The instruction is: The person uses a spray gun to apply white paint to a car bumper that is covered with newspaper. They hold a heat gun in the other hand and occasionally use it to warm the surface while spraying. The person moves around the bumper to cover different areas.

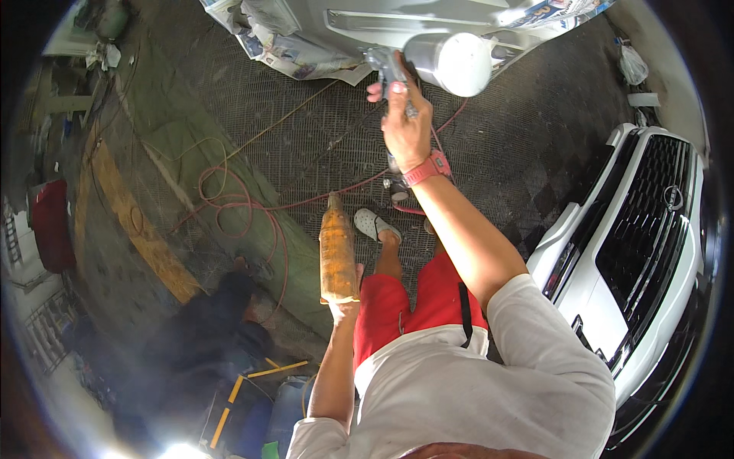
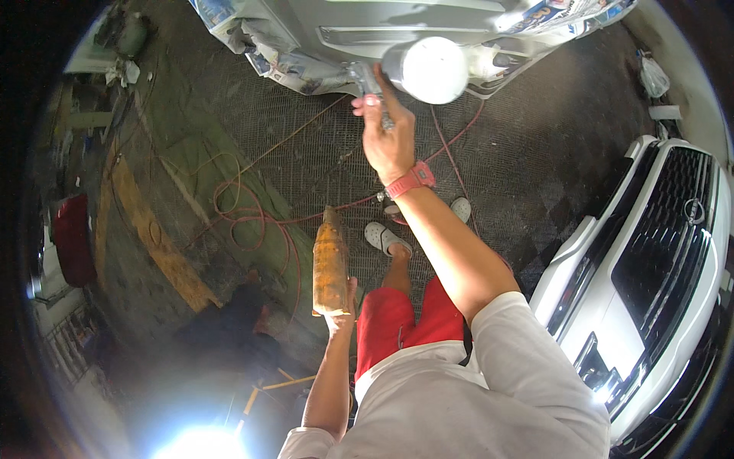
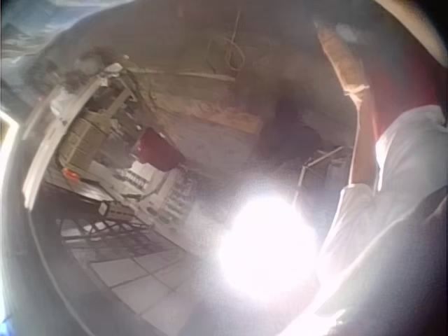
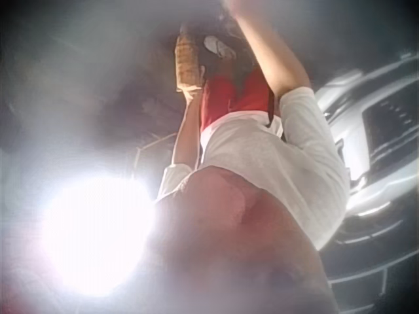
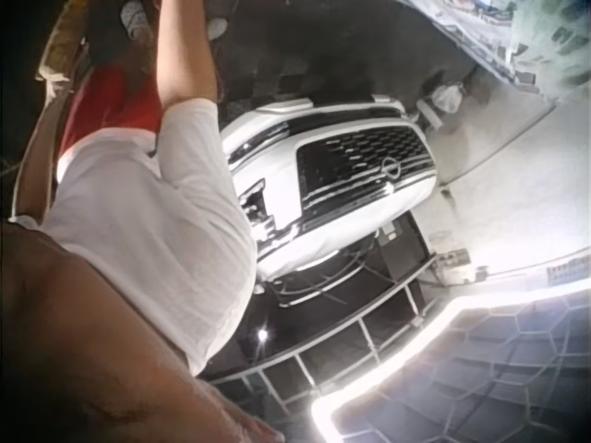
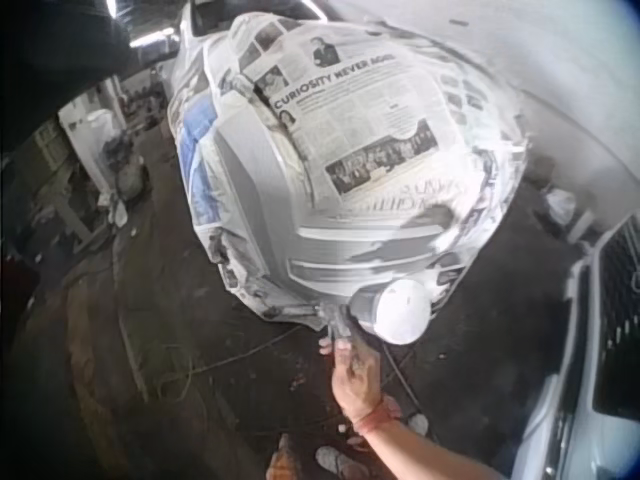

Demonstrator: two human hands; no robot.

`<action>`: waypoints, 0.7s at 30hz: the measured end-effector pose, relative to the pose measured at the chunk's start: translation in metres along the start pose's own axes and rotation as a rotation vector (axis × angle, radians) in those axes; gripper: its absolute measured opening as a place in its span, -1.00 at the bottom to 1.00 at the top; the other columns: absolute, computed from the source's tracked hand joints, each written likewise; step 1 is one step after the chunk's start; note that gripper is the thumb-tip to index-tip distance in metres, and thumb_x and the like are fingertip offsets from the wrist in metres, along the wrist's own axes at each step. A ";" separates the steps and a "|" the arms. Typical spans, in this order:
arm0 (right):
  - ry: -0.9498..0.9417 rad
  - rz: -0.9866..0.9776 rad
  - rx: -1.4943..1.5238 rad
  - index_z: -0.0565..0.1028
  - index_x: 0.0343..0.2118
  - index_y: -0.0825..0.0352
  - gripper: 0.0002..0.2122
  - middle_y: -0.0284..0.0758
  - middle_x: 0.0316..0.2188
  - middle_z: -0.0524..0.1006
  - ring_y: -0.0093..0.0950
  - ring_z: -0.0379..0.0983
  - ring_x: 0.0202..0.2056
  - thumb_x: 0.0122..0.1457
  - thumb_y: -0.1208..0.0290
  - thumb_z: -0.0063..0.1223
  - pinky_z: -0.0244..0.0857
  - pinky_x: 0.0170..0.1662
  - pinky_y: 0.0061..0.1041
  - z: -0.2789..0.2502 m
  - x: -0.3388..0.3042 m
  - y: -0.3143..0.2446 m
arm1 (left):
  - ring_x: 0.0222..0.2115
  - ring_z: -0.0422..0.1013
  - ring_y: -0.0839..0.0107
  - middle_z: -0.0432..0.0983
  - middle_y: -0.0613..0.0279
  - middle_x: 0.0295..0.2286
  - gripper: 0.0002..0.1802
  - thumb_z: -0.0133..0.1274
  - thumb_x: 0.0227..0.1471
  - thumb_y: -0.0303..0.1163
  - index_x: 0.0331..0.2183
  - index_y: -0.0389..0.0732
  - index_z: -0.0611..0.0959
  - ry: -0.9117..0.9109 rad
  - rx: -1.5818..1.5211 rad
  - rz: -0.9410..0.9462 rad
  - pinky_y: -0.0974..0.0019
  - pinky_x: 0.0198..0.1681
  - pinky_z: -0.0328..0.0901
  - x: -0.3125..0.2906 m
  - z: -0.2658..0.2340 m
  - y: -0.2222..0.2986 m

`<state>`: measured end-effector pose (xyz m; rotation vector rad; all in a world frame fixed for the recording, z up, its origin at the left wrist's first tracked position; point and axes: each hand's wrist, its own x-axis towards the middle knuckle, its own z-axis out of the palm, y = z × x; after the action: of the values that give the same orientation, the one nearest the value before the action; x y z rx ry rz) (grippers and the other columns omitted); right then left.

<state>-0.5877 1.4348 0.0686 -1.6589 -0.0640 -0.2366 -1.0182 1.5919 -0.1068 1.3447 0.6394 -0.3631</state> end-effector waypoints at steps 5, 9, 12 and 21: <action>0.183 0.196 0.046 0.35 0.35 0.32 -0.52 -0.30 -0.32 0.67 -0.62 0.56 -0.35 0.52 0.13 -0.18 0.39 -0.43 -0.60 -0.067 -0.006 -0.001 | 0.02 0.47 0.12 0.54 0.03 0.03 -0.58 0.07 0.34 -0.21 0.07 -0.30 0.55 0.166 0.380 -0.027 0.01 0.27 0.33 -0.002 0.048 0.108; 0.382 0.213 0.042 0.52 0.05 0.41 -0.47 -0.26 -0.29 0.67 -0.59 0.56 -0.40 0.51 -0.03 -0.27 0.35 -0.58 -0.65 -0.114 -0.004 -0.017 | 0.06 0.46 0.14 0.49 0.01 0.10 -0.55 0.06 0.34 -0.29 0.18 -0.24 0.48 0.091 0.688 -0.078 0.07 0.16 0.44 -0.002 0.040 0.128; 0.403 0.189 0.008 0.50 0.03 0.44 -0.38 -0.24 -0.26 0.67 -0.54 0.60 -0.36 0.48 -0.15 -0.31 0.36 -0.58 -0.64 -0.139 0.003 -0.020 | -0.29 0.42 0.31 0.49 0.20 -0.26 -0.68 0.22 0.24 -0.22 -0.12 -0.21 0.56 0.241 0.802 0.378 0.18 -0.22 0.36 0.010 0.026 0.078; 0.221 0.260 0.050 0.51 -0.06 0.38 -0.37 -0.23 -0.30 0.67 -0.54 0.63 -0.33 0.45 -0.22 -0.32 0.38 -0.59 -0.67 -0.094 -0.003 -0.058 | -0.40 0.48 0.16 0.60 0.15 -0.42 -0.64 0.29 0.19 -0.12 -0.29 -0.25 0.66 0.355 0.793 0.483 0.09 -0.31 0.38 0.001 0.050 0.120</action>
<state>-0.6116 1.3483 0.1327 -1.5632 0.3083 -0.2172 -0.9358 1.5683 -0.0091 2.2967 0.4405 0.0409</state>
